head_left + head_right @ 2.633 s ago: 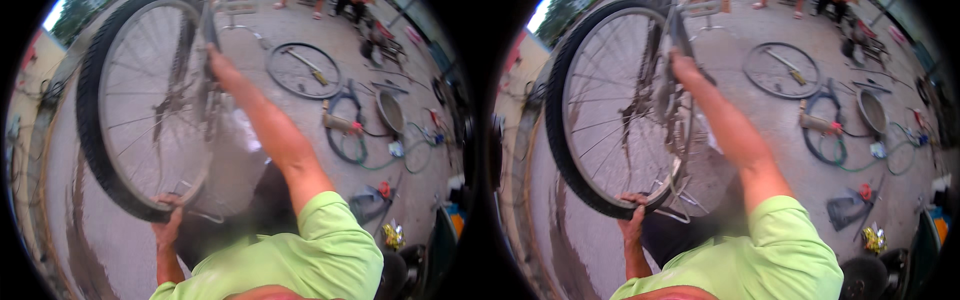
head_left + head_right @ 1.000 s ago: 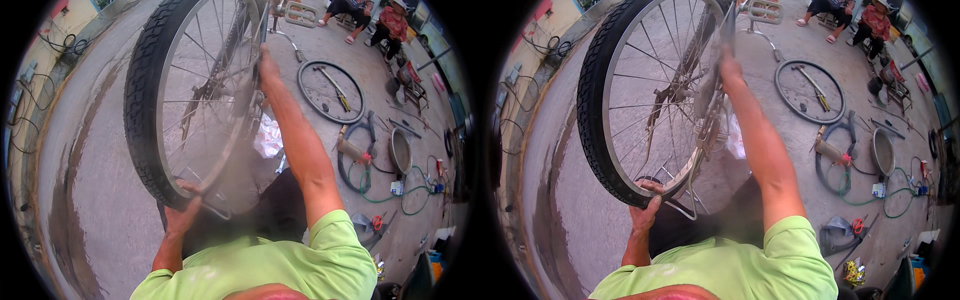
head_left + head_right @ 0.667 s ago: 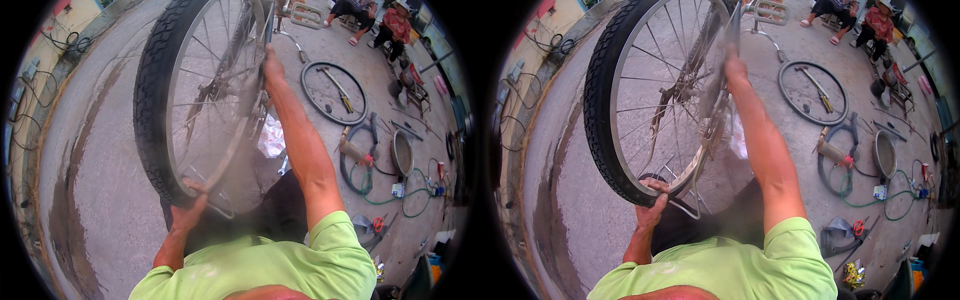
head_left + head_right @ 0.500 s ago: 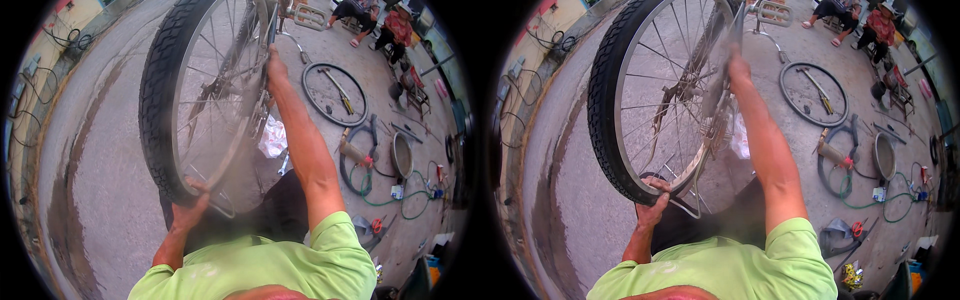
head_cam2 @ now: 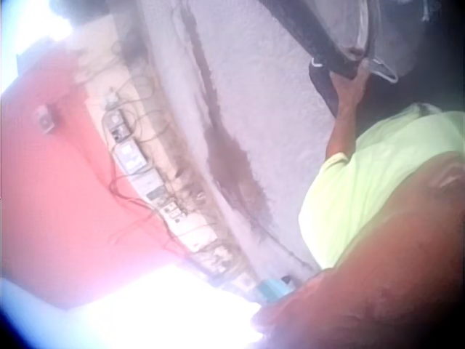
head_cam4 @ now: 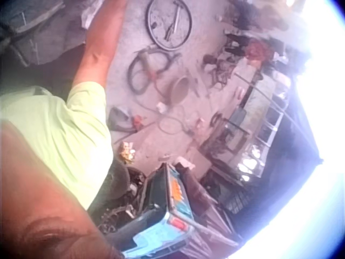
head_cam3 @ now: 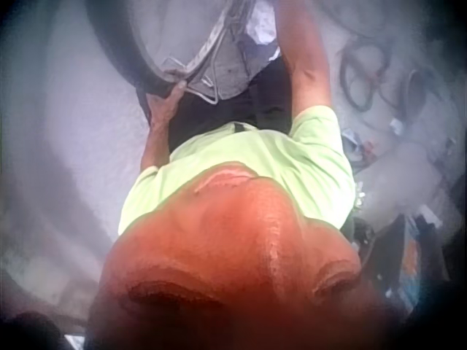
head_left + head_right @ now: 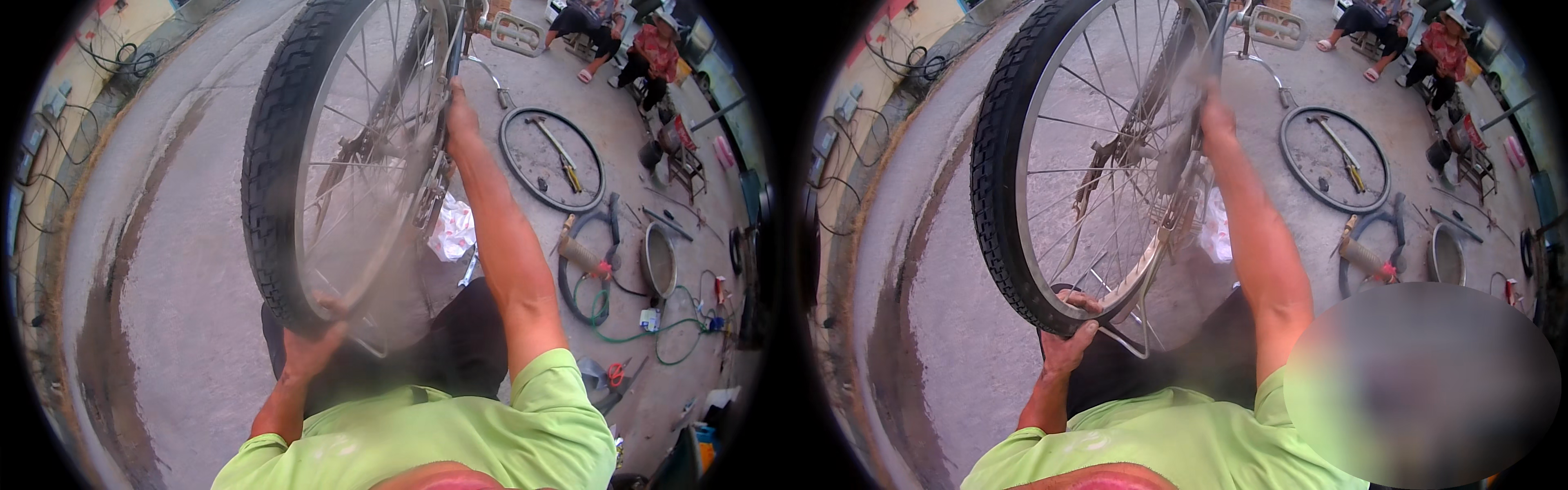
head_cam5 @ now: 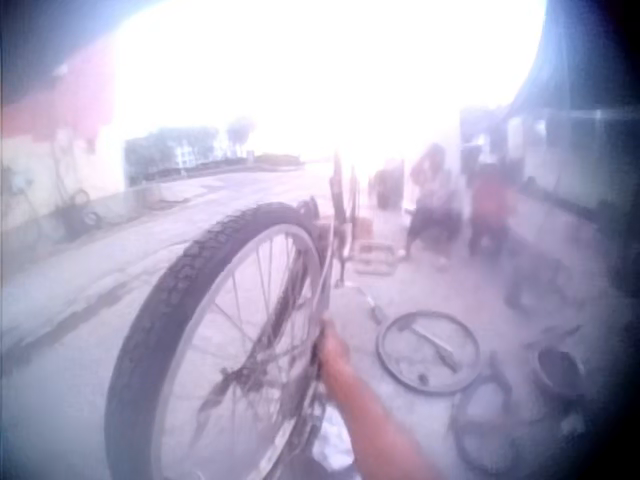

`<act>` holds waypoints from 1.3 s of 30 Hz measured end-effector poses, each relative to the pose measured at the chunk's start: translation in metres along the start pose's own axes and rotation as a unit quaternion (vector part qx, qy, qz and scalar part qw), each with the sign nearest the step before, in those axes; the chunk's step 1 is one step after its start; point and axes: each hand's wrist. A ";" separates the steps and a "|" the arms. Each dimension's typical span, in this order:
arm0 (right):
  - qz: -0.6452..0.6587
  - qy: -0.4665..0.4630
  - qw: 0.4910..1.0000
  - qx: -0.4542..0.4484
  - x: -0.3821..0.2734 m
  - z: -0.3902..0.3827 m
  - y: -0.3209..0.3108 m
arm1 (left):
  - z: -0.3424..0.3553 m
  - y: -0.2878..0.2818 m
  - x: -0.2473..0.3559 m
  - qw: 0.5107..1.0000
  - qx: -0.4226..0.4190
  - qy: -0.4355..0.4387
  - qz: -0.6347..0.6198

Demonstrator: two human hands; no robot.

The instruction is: The person works on the rear wheel of a bicycle, handling the hub area, tightening parts with a wrench, and placing the chain back onto the sprocket while the bike is upside down on the ground.

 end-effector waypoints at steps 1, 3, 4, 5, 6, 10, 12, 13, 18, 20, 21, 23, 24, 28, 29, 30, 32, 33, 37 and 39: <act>-0.002 -0.013 1.000 0.007 0.005 0.010 -0.006 | 0.001 0.001 0.004 1.000 0.000 0.000 0.004; -0.005 -0.039 0.999 0.020 0.015 0.030 -0.014 | 0.002 0.003 0.009 1.000 0.000 0.000 0.013; -0.016 -0.035 0.999 0.025 0.017 0.032 -0.017 | 0.003 0.004 0.010 1.000 0.004 0.002 0.024; -0.027 -0.031 0.999 0.030 0.019 0.034 -0.020 | 0.004 0.005 0.011 0.999 0.007 0.005 0.035; -0.035 -0.028 0.998 0.033 0.017 0.034 -0.019 | 0.005 0.004 0.014 0.999 0.011 0.010 0.050; -0.103 -0.027 0.993 0.059 0.015 0.029 -0.012 | -0.002 -0.002 0.002 0.997 0.024 -0.001 0.071; -0.137 -0.025 0.988 0.072 0.014 0.025 -0.009 | -0.006 -0.003 0.002 0.997 0.028 -0.025 0.074; -0.126 -0.022 0.989 0.072 0.012 0.023 -0.009 | -0.007 -0.003 0.001 0.997 0.030 -0.028 0.070; -0.131 -0.035 0.988 0.068 -0.008 0.000 -0.006 | -0.006 -0.004 0.001 0.997 0.016 -0.034 0.070; -0.139 -0.033 0.988 0.061 -0.019 -0.021 0.003 | -0.007 -0.003 0.009 0.996 0.021 -0.058 0.066; -0.145 -0.032 0.987 0.059 -0.022 -0.027 0.003 | -0.008 -0.001 0.011 0.995 0.024 -0.070 0.061; -0.169 -0.034 0.984 0.039 -0.024 -0.029 -0.002 | -0.009 0.000 0.011 0.995 0.022 -0.069 0.064; -0.182 -0.035 0.982 0.028 -0.025 -0.029 -0.003 | -0.009 0.001 0.011 0.995 0.022 -0.069 0.065; -0.172 -0.042 0.984 0.011 -0.024 -0.025 -0.006 | -0.011 0.002 0.013 0.995 0.027 -0.071 0.063; -0.167 -0.043 0.985 0.010 -0.025 -0.023 -0.008 | -0.010 0.002 0.013 0.995 0.030 -0.074 0.059; -0.163 -0.042 0.986 0.008 -0.024 -0.022 -0.009 | -0.011 0.002 0.014 0.995 0.033 -0.080 0.055; -0.146 -0.041 0.988 0.015 -0.022 -0.022 -0.008 | -0.011 0.002 0.016 0.995 0.036 -0.080 0.056; -0.137 -0.041 0.989 0.021 -0.020 -0.021 -0.009 | -0.011 0.002 0.017 0.995 0.037 -0.080 0.056; -0.117 -0.043 0.992 0.019 -0.018 -0.019 -0.007 | -0.014 -0.002 0.024 0.994 0.044 -0.082 0.059; -0.109 -0.032 0.993 0.012 -0.019 -0.019 -0.006 | -0.016 -0.010 0.026 0.995 0.027 -0.087 0.034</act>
Point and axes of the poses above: each hand's wrist, its own z-axis towards the middle knuckle, its own y-axis out of the palm, x = y × z, and after that the axes turned 6 degrees about -x, right-handed
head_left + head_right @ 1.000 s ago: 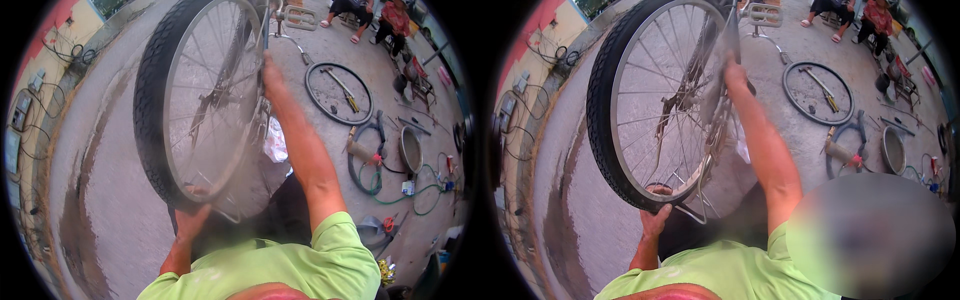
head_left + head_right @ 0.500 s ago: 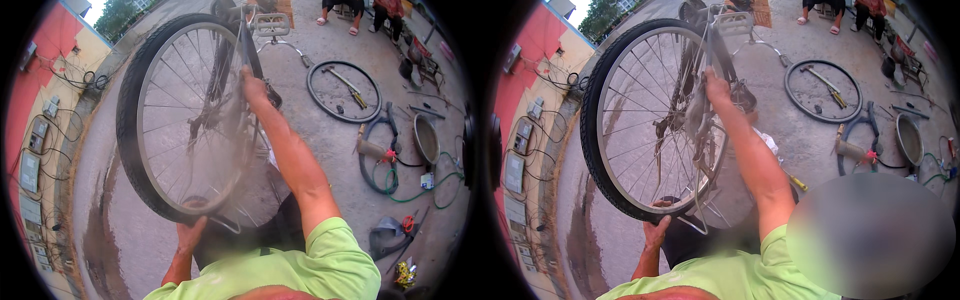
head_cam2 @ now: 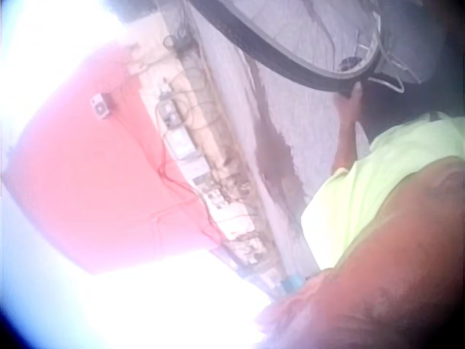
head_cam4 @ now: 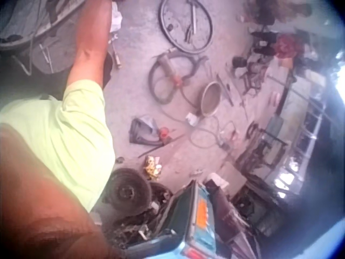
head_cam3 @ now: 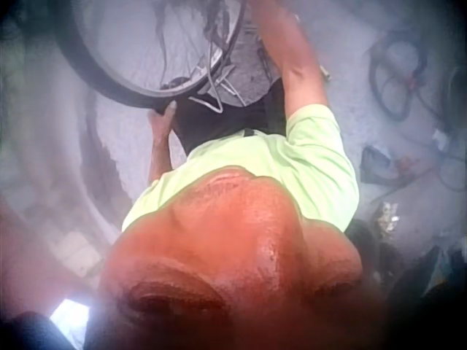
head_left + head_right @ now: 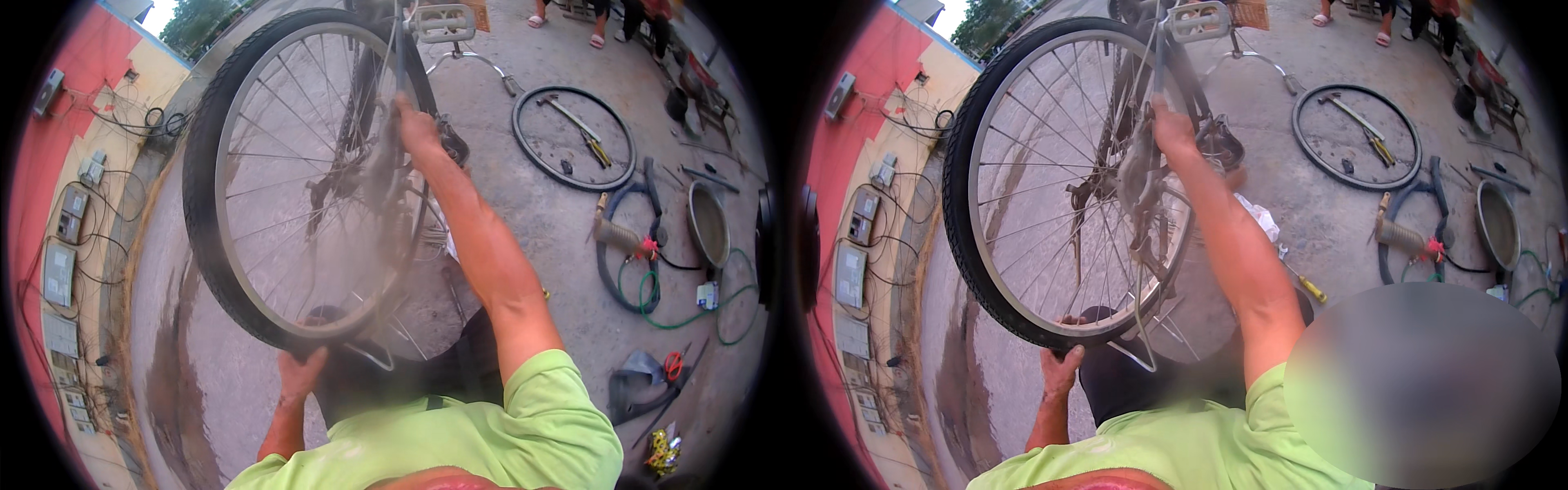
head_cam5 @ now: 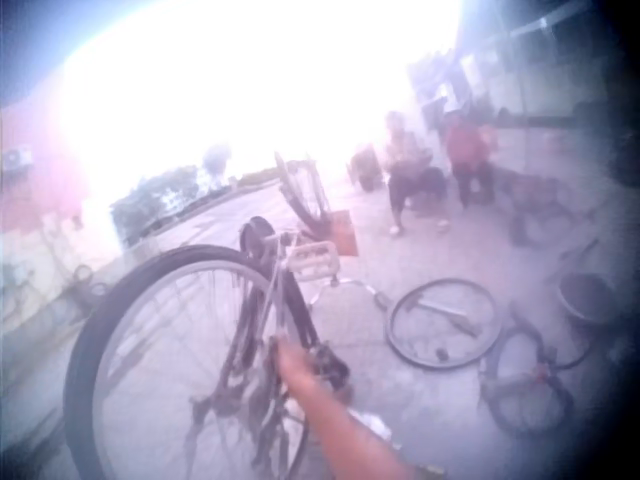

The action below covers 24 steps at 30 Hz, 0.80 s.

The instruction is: The person works on the rear wheel of a bicycle, handling the hub area, tightening parts with a wrench, and placing the chain back onto the sprocket while the bike is upside down on the ground.

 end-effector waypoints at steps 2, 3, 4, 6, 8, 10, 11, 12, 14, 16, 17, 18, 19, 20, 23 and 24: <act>-0.025 0.001 1.000 0.008 0.007 0.005 -0.002 | -0.001 -0.009 -0.003 1.000 -0.022 -0.005 -0.004; -0.039 0.001 0.999 0.009 0.010 0.008 -0.003 | -0.002 -0.015 -0.002 0.999 -0.035 -0.009 0.006; -0.032 0.008 0.999 0.008 0.005 0.004 0.002 | -0.005 -0.020 0.001 0.999 -0.041 -0.009 0.015; -0.023 0.023 0.999 0.005 -0.002 -0.004 0.008 | -0.011 -0.025 0.009 0.999 -0.035 -0.002 0.026; -0.022 0.033 0.999 0.029 0.021 0.028 -0.007 | -0.004 -0.012 0.015 1.000 -0.026 0.009 0.006; 0.007 0.037 0.999 0.025 0.030 0.048 -0.012 | -0.001 -0.009 0.019 0.999 -0.032 0.026 -0.023; 0.037 0.038 0.999 0.005 0.033 0.044 -0.007 | -0.003 -0.013 0.018 0.999 -0.032 0.031 -0.023; 0.065 0.037 0.997 -0.011 0.031 0.040 -0.007 | -0.003 -0.016 0.017 0.998 -0.035 0.038 -0.025; 0.110 0.051 0.992 -0.027 0.028 0.042 -0.007 | -0.001 -0.022 0.010 0.996 -0.047 0.068 -0.012; 0.122 0.063 0.990 -0.026 0.017 0.028 0.002 | 0.001 -0.026 0.001 0.993 -0.051 0.103 -0.010; 0.117 0.067 0.991 -0.020 0.007 0.017 0.009 | 0.003 -0.029 0.002 0.991 -0.048 0.121 -0.010; 0.107 0.067 0.992 -0.008 -0.003 0.007 0.012 | 0.007 -0.029 -0.004 0.988 -0.049 0.144 -0.016; 0.103 0.048 0.993 0.006 -0.006 0.006 0.011 | 0.007 -0.029 -0.014 0.989 -0.059 0.130 -0.042; 0.083 0.015 0.996 -0.008 -0.002 0.014 0.003 | 0.011 -0.030 -0.016 0.985 -0.066 0.156 -0.045; 0.211 0.019 0.977 -0.015 -0.017 0.009 0.011 | 0.020 -0.033 -0.012 0.970 -0.096 0.211 -0.073; 0.275 0.037 0.961 -0.017 -0.026 -0.001 0.028 | 0.021 -0.034 -0.022 0.968 -0.097 0.218 -0.085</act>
Point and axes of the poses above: each hand's wrist, its own z-axis towards the middle knuckle, its own y-axis out of the palm, x = y × z, and after that the axes turned 6 degrees about -x, right-handed
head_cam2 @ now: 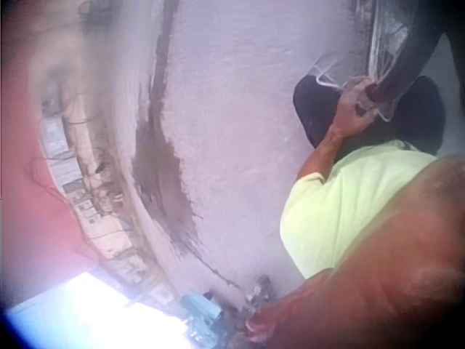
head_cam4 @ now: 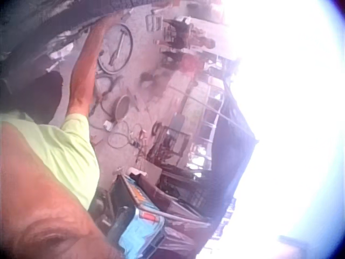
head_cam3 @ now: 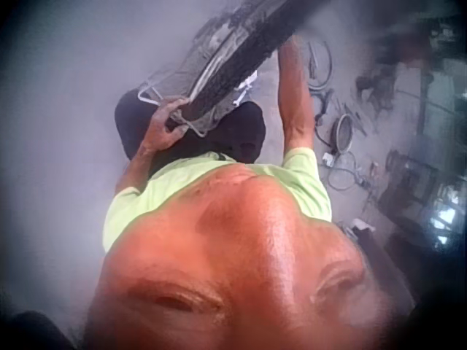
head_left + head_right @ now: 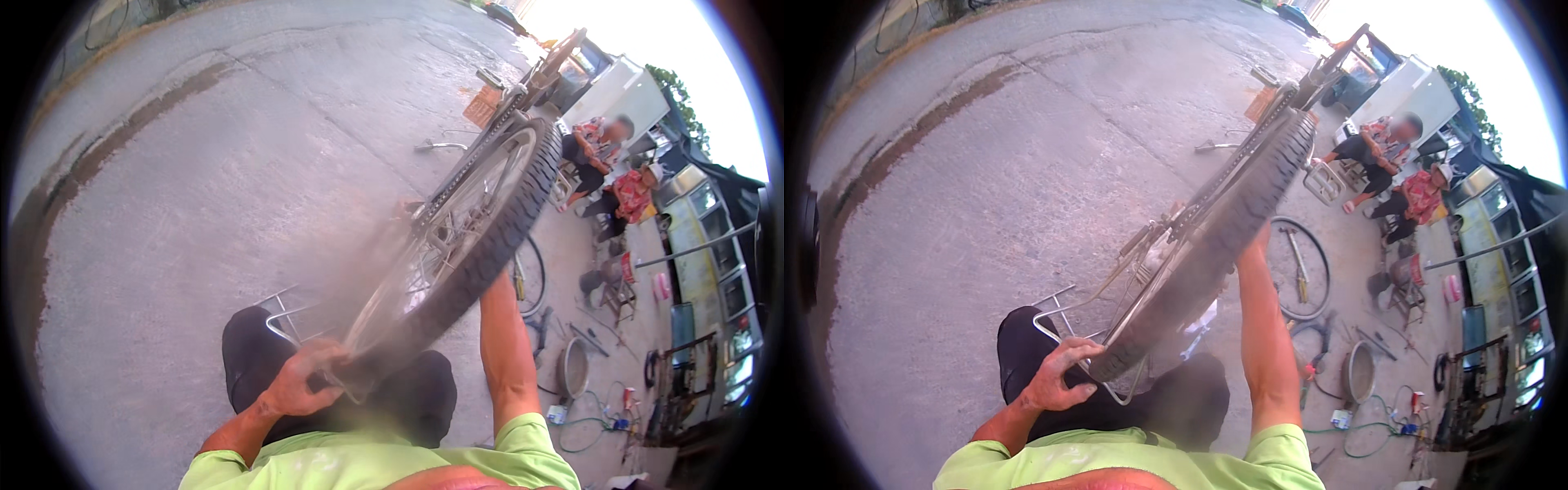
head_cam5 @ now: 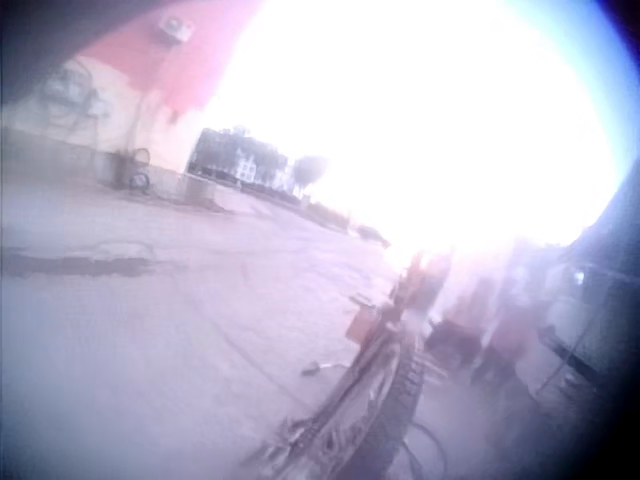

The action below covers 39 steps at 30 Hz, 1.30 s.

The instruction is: The person works on the rear wheel of a bicycle, handling the hub area, tightening parts with a wrench, and placing the chain back onto the sprocket while the bike is upside down on the ground.

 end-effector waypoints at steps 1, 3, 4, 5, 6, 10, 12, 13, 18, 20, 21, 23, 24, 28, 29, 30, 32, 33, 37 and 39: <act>-0.005 -0.007 1.000 0.008 0.002 -0.005 0.011 | -0.006 -0.001 -0.010 1.000 -0.004 0.010 -0.009; -0.111 -0.024 0.992 0.047 0.007 -0.004 0.009 | -0.009 -0.006 -0.023 0.999 -0.016 0.020 -0.037; -0.164 -0.035 0.983 0.071 0.006 -0.006 0.003 | -0.007 -0.006 -0.029 0.998 -0.023 0.023 -0.058; -0.216 -0.044 0.971 0.095 0.005 -0.007 -0.003 | -0.008 -0.005 -0.035 0.996 -0.028 0.025 -0.079; -0.265 -0.053 0.956 0.119 0.003 -0.009 -0.010 | -0.007 -0.006 -0.039 0.994 -0.035 0.027 -0.097; -0.263 -0.064 0.954 0.132 0.003 -0.004 -0.016 | -0.011 -0.013 -0.055 0.993 -0.055 0.030 -0.105; -0.273 -0.066 0.948 0.153 0.004 -0.005 -0.013 | -0.012 -0.014 -0.062 0.990 -0.057 0.030 -0.125; -0.277 -0.067 0.944 0.163 0.004 -0.005 -0.013 | -0.012 -0.014 -0.065 0.989 -0.059 0.031 -0.135; -0.310 -0.119 0.940 0.073 0.023 0.042 -0.066 | -0.015 -0.024 -0.072 0.993 -0.055 0.035 -0.102; -0.268 -0.079 0.957 0.079 -0.011 0.015 -0.047 | -0.006 -0.016 -0.068 0.988 -0.060 0.056 -0.133; -0.249 -0.049 0.964 0.080 -0.016 0.011 -0.043 | -0.004 -0.016 -0.067 0.986 -0.060 0.057 -0.142; -0.251 -0.018 0.964 0.087 -0.013 0.004 -0.017 | -0.003 -0.015 -0.067 0.986 -0.058 0.065 -0.139; -0.278 -0.071 0.953 0.095 -0.009 0.007 -0.020 | -0.003 -0.015 -0.067 0.987 -0.062 0.059 -0.133; -0.299 -0.111 0.940 0.123 -0.002 0.002 -0.012 | -0.009 -0.013 -0.064 0.991 -0.061 0.048 -0.110; -0.301 -0.106 0.940 0.119 0.000 -0.001 -0.012 | -0.010 -0.012 -0.062 0.992 -0.056 0.047 -0.104; -0.300 -0.099 0.942 0.115 0.005 -0.002 -0.012 | -0.013 -0.014 -0.060 0.994 -0.053 0.045 -0.087; -0.332 -0.140 0.929 0.087 0.018 0.002 -0.020 | -0.018 -0.017 -0.053 0.997 -0.046 0.038 -0.052; -0.308 -0.109 0.941 0.083 0.022 0.003 -0.023 | -0.018 -0.018 -0.048 0.998 -0.036 0.039 -0.041; -0.271 -0.091 0.957 0.045 -0.003 0.007 -0.021 | -0.006 -0.002 -0.033 0.997 -0.018 0.049 -0.051; -0.265 -0.109 0.958 0.021 0.007 0.019 -0.014 | 0.000 0.008 -0.024 0.999 0.015 0.043 -0.003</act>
Point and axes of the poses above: each hand's wrist, its own z-axis towards the middle knuckle, its own y-axis out of the palm, x = y × z, and after that the axes turned 6 degrees about -x, right-handed
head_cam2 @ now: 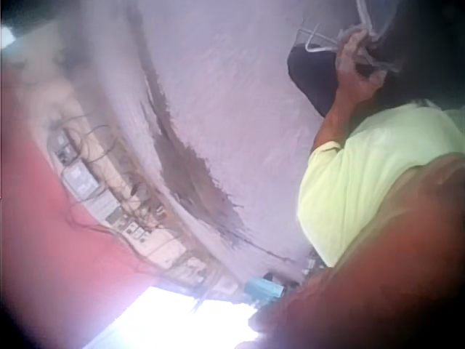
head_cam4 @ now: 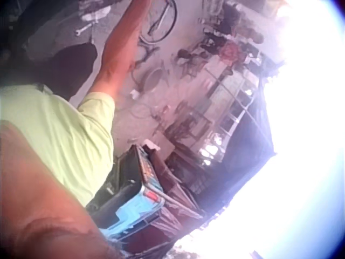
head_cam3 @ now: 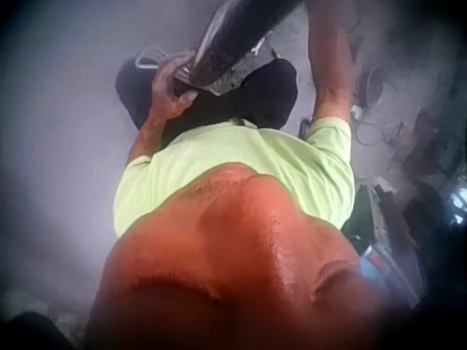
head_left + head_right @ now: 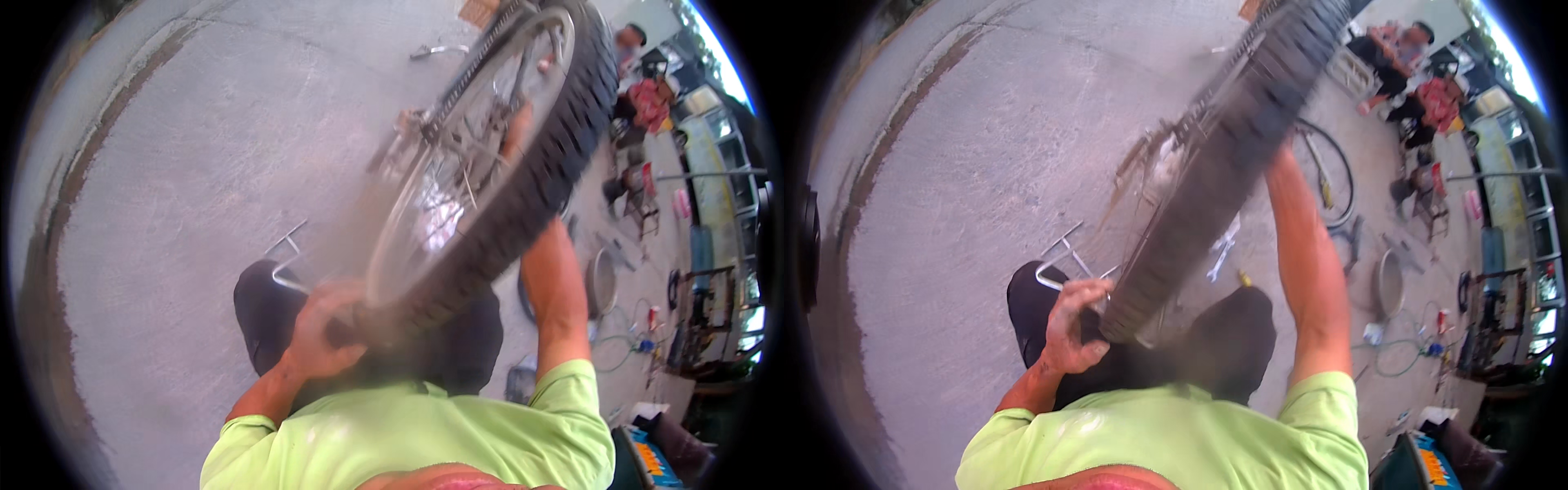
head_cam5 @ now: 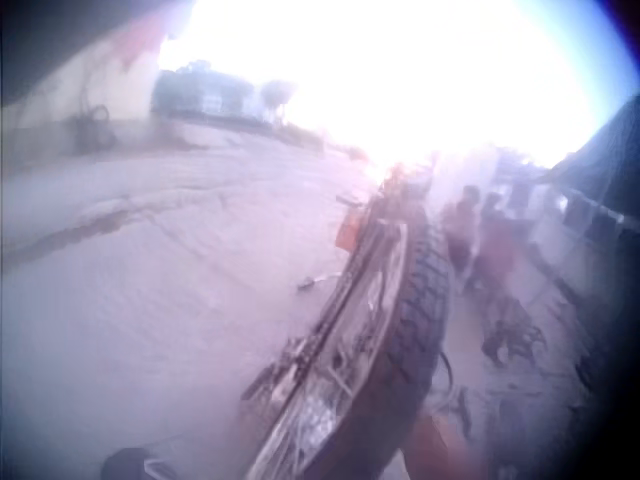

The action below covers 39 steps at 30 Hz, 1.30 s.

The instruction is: The person works on the rear wheel of a bicycle, handling the hub area, tightening parts with a wrench, and placing the chain back onto the sprocket while the bike is upside down on the ground.

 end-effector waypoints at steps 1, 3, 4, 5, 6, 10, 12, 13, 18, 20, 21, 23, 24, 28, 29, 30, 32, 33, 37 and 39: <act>-0.002 -0.011 1.000 -0.001 -0.001 0.001 0.000 | 0.002 0.006 0.005 1.000 0.011 -0.002 0.016; 0.009 -0.020 1.000 0.013 0.011 -0.001 -0.018 | 0.001 0.022 0.013 0.996 0.037 -0.075 0.040; -0.061 0.030 0.998 -0.002 0.015 -0.001 -0.025 | -0.005 0.023 0.011 0.993 0.036 -0.085 0.073; -0.139 0.075 0.987 -0.014 0.013 -0.004 -0.041 | -0.005 0.027 0.003 0.991 0.034 -0.083 0.095; -0.123 0.081 0.989 -0.024 0.019 -0.014 -0.052 | 0.002 0.035 0.013 0.992 0.054 -0.099 0.064; -0.132 0.115 0.983 -0.052 0.048 -0.064 -0.105 | 0.015 0.062 0.019 0.981 0.165 -0.100 0.010; -0.195 0.174 0.964 -0.052 0.107 -0.072 -0.164 | 0.015 0.058 0.025 0.978 0.162 -0.127 0.044; -0.236 0.208 0.948 -0.051 0.139 -0.081 -0.197 | 0.015 0.059 0.021 0.976 0.161 -0.138 0.051; -0.408 0.365 0.832 -0.090 0.269 -0.133 -0.262 | 0.018 0.054 0.014 0.979 0.132 -0.137 0.074; -0.483 0.383 0.778 -0.119 0.308 -0.155 -0.268 | 0.016 0.059 0.012 0.976 0.148 -0.142 0.069; -0.499 0.393 0.757 -0.151 0.319 -0.170 -0.265 | 0.013 0.062 0.010 0.976 0.155 -0.139 0.066; -0.534 0.403 0.708 -0.224 0.321 -0.202 -0.235 | 0.009 0.061 0.010 0.972 0.180 -0.135 0.062; -0.572 0.385 0.682 -0.243 0.339 -0.225 -0.231 | 0.012 0.064 0.009 0.976 0.173 -0.127 0.043; -0.602 0.308 0.680 -0.283 0.377 -0.291 -0.189 | 0.011 0.063 0.004 0.980 0.157 -0.113 0.040; -0.600 0.296 0.685 -0.287 0.380 -0.295 -0.180 | 0.009 0.062 0.003 0.980 0.153 -0.116 0.046; -0.597 0.282 0.693 -0.290 0.382 -0.298 -0.173 | 0.008 0.060 0.002 0.981 0.147 -0.115 0.055; -0.596 0.254 0.693 -0.317 0.381 -0.305 -0.168 | 0.005 0.057 0.002 0.979 0.151 -0.121 0.062; -0.598 0.233 0.693 -0.326 0.381 -0.302 -0.170 | 0.006 0.062 0.002 0.978 0.158 -0.123 0.059; -0.618 0.227 0.663 -0.355 0.390 -0.294 -0.165 | 0.006 0.055 0.008 0.978 0.135 -0.140 0.079; -0.584 0.242 0.668 -0.392 0.378 -0.285 -0.167 | 0.008 0.052 0.012 0.979 0.116 -0.149 0.078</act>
Point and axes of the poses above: each hand's wrist, its own z-axis towards the middle knuckle, its own y-axis out of the palm, x = y × z, and after that the axes turned 6 degrees about -x, right-handed
